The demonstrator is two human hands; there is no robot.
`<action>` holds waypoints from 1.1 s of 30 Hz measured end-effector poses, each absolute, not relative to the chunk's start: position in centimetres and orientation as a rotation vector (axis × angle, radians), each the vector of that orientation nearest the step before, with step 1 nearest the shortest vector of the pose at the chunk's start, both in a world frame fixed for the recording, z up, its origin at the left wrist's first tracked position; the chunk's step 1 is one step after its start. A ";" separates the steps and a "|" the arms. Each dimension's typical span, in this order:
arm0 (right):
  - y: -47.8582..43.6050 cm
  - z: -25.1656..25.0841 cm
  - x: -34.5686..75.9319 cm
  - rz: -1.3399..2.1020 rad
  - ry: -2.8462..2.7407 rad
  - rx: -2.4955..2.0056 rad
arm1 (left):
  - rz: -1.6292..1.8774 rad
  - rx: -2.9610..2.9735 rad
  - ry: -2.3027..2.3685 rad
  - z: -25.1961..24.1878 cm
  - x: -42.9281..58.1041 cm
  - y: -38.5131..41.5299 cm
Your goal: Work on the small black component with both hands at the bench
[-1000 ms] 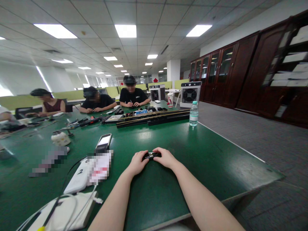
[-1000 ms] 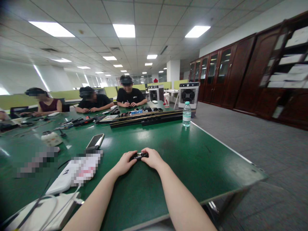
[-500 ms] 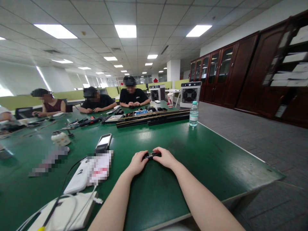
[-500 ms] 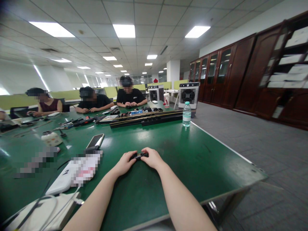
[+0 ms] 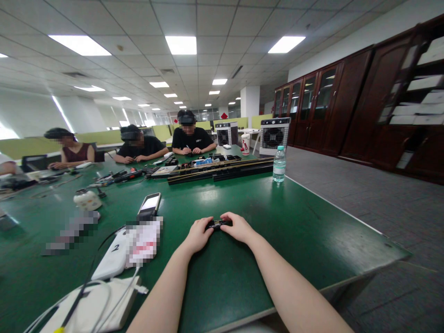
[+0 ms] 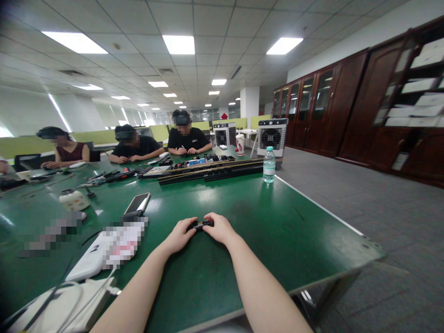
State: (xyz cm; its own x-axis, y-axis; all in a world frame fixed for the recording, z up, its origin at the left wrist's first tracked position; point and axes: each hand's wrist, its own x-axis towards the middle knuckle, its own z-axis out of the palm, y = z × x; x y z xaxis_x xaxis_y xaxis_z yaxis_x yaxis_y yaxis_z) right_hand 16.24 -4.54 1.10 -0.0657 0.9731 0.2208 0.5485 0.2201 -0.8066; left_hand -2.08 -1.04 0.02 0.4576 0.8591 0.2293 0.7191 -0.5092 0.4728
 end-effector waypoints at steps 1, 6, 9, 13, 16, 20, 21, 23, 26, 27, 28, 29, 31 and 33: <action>-4.5 1.1 16.2 0.692 -1.723 -1.430 | 0.639 2.402 1.350 0.0 -2.1 -1.0; -4.6 1.2 16.2 0.697 -1.725 -1.425 | 0.628 2.395 1.363 0.1 -2.0 -1.1; -4.6 1.1 16.2 0.696 -1.721 -1.431 | 0.639 2.398 1.358 0.1 -2.0 -1.0; -4.6 1.1 16.2 0.696 -1.721 -1.430 | 0.661 2.406 1.334 -0.1 -2.1 -0.9; -4.6 1.1 16.2 0.695 -1.722 -1.434 | 0.679 2.401 1.320 -0.2 -2.2 -0.8; -4.6 1.1 16.2 0.691 -1.721 -1.428 | 0.684 2.395 1.322 -0.2 -2.1 -0.8; -4.6 1.1 16.2 0.692 -1.718 -1.429 | 0.685 2.393 1.324 -0.2 -2.1 -0.8; -4.6 1.1 16.2 0.694 -1.714 -1.432 | 0.687 2.391 1.324 -0.2 -2.1 -0.8; -4.6 1.1 16.2 0.691 -1.715 -1.434 | 0.696 2.386 1.321 -0.2 -2.1 -0.9; -4.6 1.1 16.2 0.689 -1.717 -1.435 | 0.703 2.382 1.321 -0.1 -2.1 -0.9; -4.6 1.1 16.2 0.687 -1.719 -1.436 | 0.710 2.375 1.319 -0.1 -2.1 -0.9; -4.6 1.1 16.2 0.683 -1.724 -1.433 | 0.718 2.367 1.316 -0.1 -2.1 -0.9; -4.6 1.2 16.2 0.659 -1.748 -1.422 | 0.728 2.349 1.312 -0.2 -2.1 -0.9; -4.7 1.3 16.2 0.608 -1.796 -1.412 | 0.736 2.335 1.313 -0.2 -2.1 -0.9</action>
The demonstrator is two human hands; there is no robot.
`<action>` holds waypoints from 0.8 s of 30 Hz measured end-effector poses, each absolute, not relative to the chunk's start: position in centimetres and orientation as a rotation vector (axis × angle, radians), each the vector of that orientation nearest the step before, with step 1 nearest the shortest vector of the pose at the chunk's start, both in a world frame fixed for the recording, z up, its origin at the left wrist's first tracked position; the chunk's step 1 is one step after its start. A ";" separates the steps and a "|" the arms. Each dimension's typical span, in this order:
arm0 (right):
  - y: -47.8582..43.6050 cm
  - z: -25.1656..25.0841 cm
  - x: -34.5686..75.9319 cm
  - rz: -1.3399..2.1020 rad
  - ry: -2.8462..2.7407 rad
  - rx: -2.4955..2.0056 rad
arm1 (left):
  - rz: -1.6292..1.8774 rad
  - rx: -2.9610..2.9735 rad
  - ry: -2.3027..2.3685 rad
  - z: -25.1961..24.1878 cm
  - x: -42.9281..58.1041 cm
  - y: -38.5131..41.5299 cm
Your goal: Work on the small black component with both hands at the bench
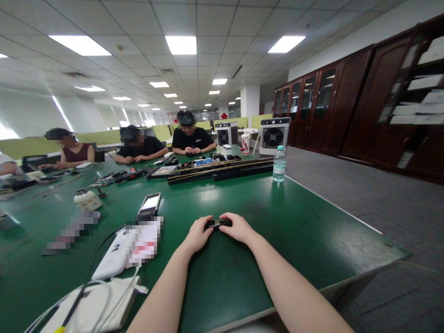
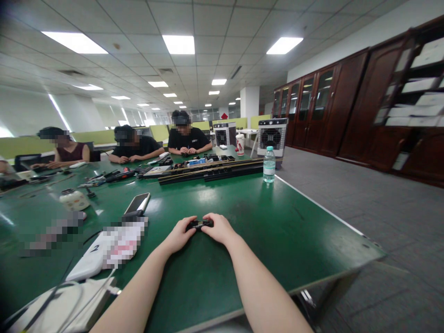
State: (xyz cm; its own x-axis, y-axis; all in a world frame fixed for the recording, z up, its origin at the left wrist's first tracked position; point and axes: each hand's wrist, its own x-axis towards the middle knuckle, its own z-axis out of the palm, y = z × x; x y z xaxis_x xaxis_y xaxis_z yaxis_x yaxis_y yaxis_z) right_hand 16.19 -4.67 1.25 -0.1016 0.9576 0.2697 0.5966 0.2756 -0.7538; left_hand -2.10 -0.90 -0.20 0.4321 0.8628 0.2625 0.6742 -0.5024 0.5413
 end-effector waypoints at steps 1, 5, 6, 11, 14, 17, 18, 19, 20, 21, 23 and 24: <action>-4.7 1.3 16.2 0.580 -1.822 -1.412 | 0.741 2.330 1.312 -0.2 -2.1 -0.9; -4.7 1.2 16.0 0.506 -1.894 -1.428 | 0.759 2.331 1.291 -0.1 -2.1 -1.0; -4.7 1.1 16.0 0.497 -1.900 -1.430 | 0.758 2.337 1.288 -0.1 -2.1 -1.0; -4.7 1.1 15.9 0.476 -1.908 -1.436 | 0.715 2.356 1.282 0.3 -2.1 -1.3; -4.7 1.2 15.9 0.465 -1.918 -1.445 | 0.707 2.343 1.280 0.5 -2.1 -1.4; -4.7 1.2 15.9 0.458 -1.918 -1.454 | 0.708 2.330 1.280 0.7 -2.1 -1.5; -4.7 1.2 15.9 0.457 -1.917 -1.460 | 0.707 2.326 1.280 0.7 -2.1 -1.5; -4.7 1.2 15.9 0.458 -1.917 -1.467 | 0.707 2.323 1.279 0.7 -2.1 -1.5; -4.7 1.2 15.9 0.462 -1.917 -1.472 | 0.706 2.321 1.279 0.7 -2.1 -1.5; -4.7 1.2 15.9 0.468 -1.916 -1.474 | 0.704 2.321 1.279 0.7 -2.0 -1.5; -4.7 1.2 15.9 0.489 -1.903 -1.466 | 0.702 2.323 1.278 0.7 -2.1 -1.5; -4.6 1.2 15.9 0.504 -1.890 -1.457 | 0.704 2.325 1.276 0.7 -2.1 -1.5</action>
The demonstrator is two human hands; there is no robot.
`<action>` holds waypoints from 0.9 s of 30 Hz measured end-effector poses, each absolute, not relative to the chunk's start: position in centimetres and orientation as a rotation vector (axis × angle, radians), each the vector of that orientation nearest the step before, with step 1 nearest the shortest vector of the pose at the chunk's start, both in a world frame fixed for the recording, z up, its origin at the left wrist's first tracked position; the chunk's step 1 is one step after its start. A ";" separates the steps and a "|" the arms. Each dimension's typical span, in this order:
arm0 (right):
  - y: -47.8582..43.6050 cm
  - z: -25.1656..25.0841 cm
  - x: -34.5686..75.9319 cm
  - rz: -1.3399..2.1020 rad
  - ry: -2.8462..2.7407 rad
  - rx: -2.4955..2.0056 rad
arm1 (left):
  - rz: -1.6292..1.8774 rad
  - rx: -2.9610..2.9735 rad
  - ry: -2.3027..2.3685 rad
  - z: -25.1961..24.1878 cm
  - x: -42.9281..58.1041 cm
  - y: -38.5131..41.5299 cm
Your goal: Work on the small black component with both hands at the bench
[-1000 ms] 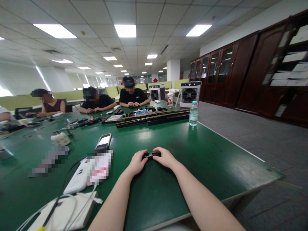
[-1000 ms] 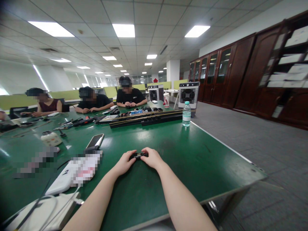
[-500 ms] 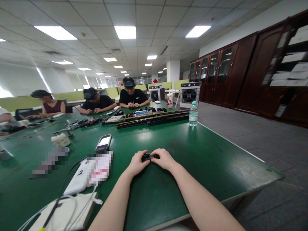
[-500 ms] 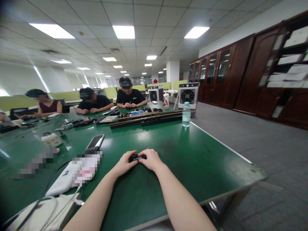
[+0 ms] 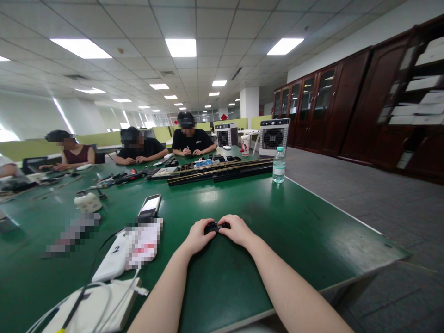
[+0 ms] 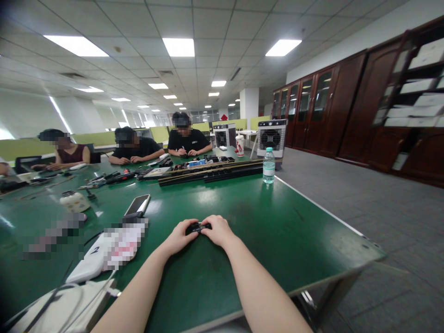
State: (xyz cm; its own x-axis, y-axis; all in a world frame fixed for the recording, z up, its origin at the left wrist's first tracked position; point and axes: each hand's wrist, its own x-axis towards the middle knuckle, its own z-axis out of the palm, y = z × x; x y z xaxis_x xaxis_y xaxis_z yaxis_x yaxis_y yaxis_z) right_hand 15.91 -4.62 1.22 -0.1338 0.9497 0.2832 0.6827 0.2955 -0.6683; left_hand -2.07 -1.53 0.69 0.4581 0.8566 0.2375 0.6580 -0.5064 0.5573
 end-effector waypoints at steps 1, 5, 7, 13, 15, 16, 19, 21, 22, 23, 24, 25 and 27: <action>-4.6 1.2 15.9 0.521 -1.872 -1.444 | 0.706 2.327 1.276 0.7 -2.1 -1.5; -4.4 1.3 16.1 0.600 -1.768 -1.390 | 0.705 2.329 1.287 0.6 -2.1 -1.5; -4.4 1.4 16.1 0.635 -1.707 -1.368 | 0.699 2.328 1.292 0.6 -2.1 -1.5; -3.5 1.0 16.5 0.718 -1.557 -1.287 | 0.687 2.322 1.299 0.8 -2.0 -1.6; -3.1 0.6 16.6 0.735 -1.511 -1.277 | 0.680 2.321 1.304 1.0 -2.0 -1.7; -2.9 0.5 16.7 0.752 -1.480 -1.269 | 0.675 2.321 1.307 1.1 -2.0 -1.8; -2.6 0.3 16.8 0.829 -1.382 -1.213 | 0.662 2.327 1.308 1.2 -2.0 -1.9; -2.6 0.3 16.9 0.876 -1.313 -1.183 | 0.661 2.331 1.307 1.2 -2.0 -1.9; -2.7 0.4 16.9 0.895 -1.282 -1.174 | 0.661 2.333 1.306 1.2 -2.0 -1.9; -2.7 0.5 16.9 0.911 -1.254 -1.167 | 0.660 2.335 1.306 1.2 -2.0 -1.9; -2.7 0.6 17.0 0.923 -1.226 -1.162 | 0.658 2.336 1.308 1.2 -2.0 -1.8; -2.7 0.7 17.0 0.931 -1.200 -1.158 | 0.655 2.338 1.310 1.1 -2.0 -1.8; -2.8 0.8 17.0 0.944 -1.154 -1.150 | 0.648 2.341 1.313 1.1 -2.0 -1.8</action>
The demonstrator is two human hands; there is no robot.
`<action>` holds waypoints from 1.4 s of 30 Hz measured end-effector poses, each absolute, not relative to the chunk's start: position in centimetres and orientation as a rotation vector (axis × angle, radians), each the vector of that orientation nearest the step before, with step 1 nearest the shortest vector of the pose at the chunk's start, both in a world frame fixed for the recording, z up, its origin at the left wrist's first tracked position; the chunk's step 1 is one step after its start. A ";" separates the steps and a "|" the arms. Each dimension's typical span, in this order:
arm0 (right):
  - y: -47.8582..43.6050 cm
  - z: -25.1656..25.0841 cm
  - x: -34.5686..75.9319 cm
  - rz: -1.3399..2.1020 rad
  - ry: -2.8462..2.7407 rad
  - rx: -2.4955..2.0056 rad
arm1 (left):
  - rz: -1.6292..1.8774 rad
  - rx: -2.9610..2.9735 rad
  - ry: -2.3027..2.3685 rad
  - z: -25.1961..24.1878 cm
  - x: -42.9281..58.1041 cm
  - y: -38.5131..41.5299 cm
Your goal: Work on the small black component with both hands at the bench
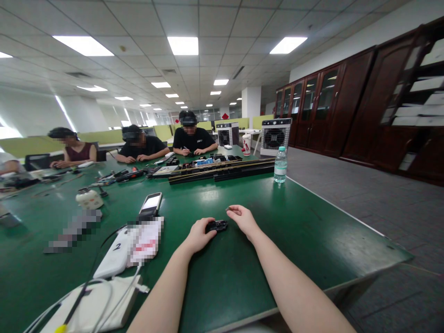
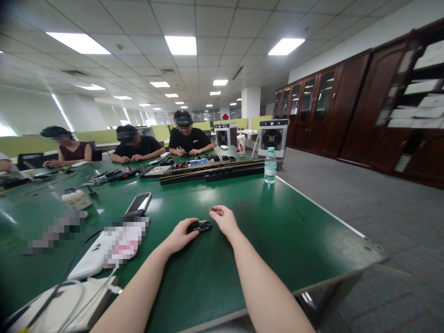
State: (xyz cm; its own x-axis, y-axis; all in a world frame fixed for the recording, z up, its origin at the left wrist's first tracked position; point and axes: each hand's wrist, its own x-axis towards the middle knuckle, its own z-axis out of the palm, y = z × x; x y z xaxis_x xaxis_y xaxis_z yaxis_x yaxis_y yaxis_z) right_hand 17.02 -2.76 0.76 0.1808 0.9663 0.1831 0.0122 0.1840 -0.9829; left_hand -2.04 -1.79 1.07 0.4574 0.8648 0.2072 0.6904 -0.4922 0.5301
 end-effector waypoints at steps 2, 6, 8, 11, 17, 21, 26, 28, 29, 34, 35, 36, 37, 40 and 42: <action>-2.8 0.8 17.1 0.956 -1.110 -1.157 | 0.647 2.343 1.314 1.0 -2.0 -1.8; -3.0 1.1 17.1 0.983 -1.034 -1.212 | 0.646 2.337 1.316 1.0 -2.0 -1.8; -3.1 1.3 17.0 0.993 -0.991 -1.232 | 0.646 2.329 1.320 1.0 -2.0 -1.8; -3.2 1.5 17.0 1.017 -0.918 -1.256 | 0.646 2.321 1.326 1.2 -2.0 -1.9; -3.3 1.7 17.1 1.169 -0.777 -1.228 | 0.643 2.320 1.326 1.1 -2.0 -1.9; -3.1 1.6 17.4 1.224 -0.717 -1.205 | 0.652 2.316 1.325 0.9 -2.0 -1.7; -3.0 1.5 17.5 1.246 -0.703 -1.186 | 0.652 2.317 1.320 0.9 -2.0 -1.7; -3.0 1.5 17.5 1.249 -0.699 -1.182 | 0.645 2.323 1.319 1.0 -2.0 -1.7; -3.0 1.5 17.5 1.251 -0.697 -1.181 | 0.643 2.327 1.321 1.0 -2.0 -1.8; -3.0 1.5 17.5 1.254 -0.699 -1.173 | 0.639 2.343 1.316 0.9 -2.0 -1.7; -3.1 1.5 17.5 1.252 -0.699 -1.174 | 0.643 2.346 1.313 0.9 -2.0 -1.7; -3.1 1.5 17.5 1.250 -0.698 -1.176 | 0.648 2.349 1.311 0.9 -2.0 -1.7; -3.1 1.5 17.5 1.249 -0.698 -1.179 | 0.654 2.351 1.309 0.9 -2.0 -1.7; -3.1 1.6 17.4 1.251 -0.698 -1.183 | 0.658 2.351 1.304 0.9 -2.1 -1.7; -3.2 1.7 17.4 1.252 -0.699 -1.181 | 0.657 2.348 1.300 0.8 -2.1 -1.7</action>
State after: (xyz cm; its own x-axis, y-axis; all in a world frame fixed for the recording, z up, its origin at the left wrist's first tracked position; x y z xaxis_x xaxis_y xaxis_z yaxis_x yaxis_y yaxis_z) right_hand 17.40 -3.18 1.66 0.2361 0.9532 -0.1889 -0.3396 -0.1012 -0.9351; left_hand -2.12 -1.70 0.80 0.4642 0.8591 0.2157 0.6834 -0.5022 0.5299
